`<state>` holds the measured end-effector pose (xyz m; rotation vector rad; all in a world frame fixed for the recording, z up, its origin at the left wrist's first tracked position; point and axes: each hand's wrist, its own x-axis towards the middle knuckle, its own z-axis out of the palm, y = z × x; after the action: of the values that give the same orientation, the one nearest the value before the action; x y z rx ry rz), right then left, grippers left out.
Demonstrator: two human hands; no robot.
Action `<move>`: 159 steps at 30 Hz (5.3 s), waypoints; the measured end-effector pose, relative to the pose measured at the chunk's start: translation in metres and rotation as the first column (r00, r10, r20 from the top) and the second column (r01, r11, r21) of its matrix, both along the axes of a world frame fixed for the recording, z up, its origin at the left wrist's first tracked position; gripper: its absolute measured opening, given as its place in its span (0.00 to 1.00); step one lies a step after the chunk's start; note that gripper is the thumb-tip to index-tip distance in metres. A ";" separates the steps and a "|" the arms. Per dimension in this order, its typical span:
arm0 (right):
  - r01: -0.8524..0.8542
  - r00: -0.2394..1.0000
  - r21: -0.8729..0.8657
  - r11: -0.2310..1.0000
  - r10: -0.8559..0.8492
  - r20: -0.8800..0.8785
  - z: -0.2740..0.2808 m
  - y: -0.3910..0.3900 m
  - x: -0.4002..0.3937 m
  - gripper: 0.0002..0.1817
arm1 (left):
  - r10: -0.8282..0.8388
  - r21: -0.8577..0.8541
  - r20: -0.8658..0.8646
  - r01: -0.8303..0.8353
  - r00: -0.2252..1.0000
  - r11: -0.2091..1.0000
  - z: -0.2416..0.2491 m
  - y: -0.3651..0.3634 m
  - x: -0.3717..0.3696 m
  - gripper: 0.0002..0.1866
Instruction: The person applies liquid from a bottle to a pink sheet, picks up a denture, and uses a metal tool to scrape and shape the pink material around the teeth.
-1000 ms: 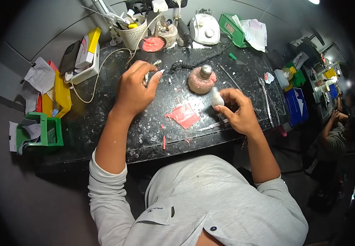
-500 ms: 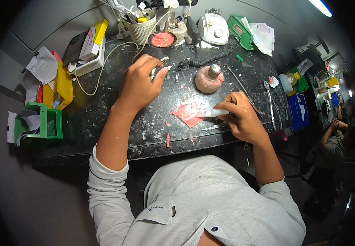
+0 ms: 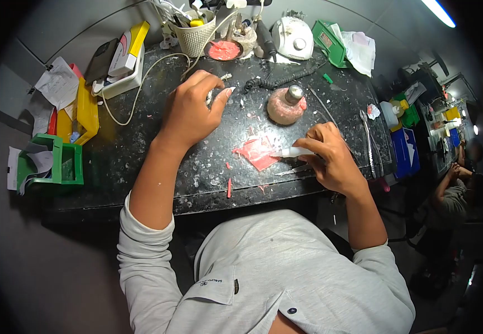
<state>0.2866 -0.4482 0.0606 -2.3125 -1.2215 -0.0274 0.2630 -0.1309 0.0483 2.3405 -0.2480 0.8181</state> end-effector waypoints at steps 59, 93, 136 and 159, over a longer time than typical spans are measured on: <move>0.393 0.869 0.259 0.882 -0.264 -0.419 -0.042 -0.001 0.014 0.13 | -0.026 0.045 0.004 0.026 1.000 0.999 -0.004 0.000 0.000 0.08; -0.117 0.986 0.040 0.992 0.121 -0.113 0.011 0.105 0.136 0.23 | 0.122 0.045 -0.086 -0.118 0.989 0.992 -0.001 0.016 -0.002 0.07; 0.485 0.856 -0.321 0.813 -0.517 -0.016 0.015 -0.066 0.096 0.16 | 0.050 0.042 -0.102 -0.046 0.994 0.998 -0.010 0.011 0.003 0.07; 0.563 0.791 -0.207 0.800 -0.594 -0.147 -0.001 -0.075 0.067 0.09 | -0.128 -0.049 -0.134 0.123 0.983 0.991 -0.009 -0.009 -0.003 0.06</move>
<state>0.3535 -0.5232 0.0600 -2.6628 -0.3797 0.0905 0.2601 -0.1398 0.0388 2.3049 -0.3140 0.5938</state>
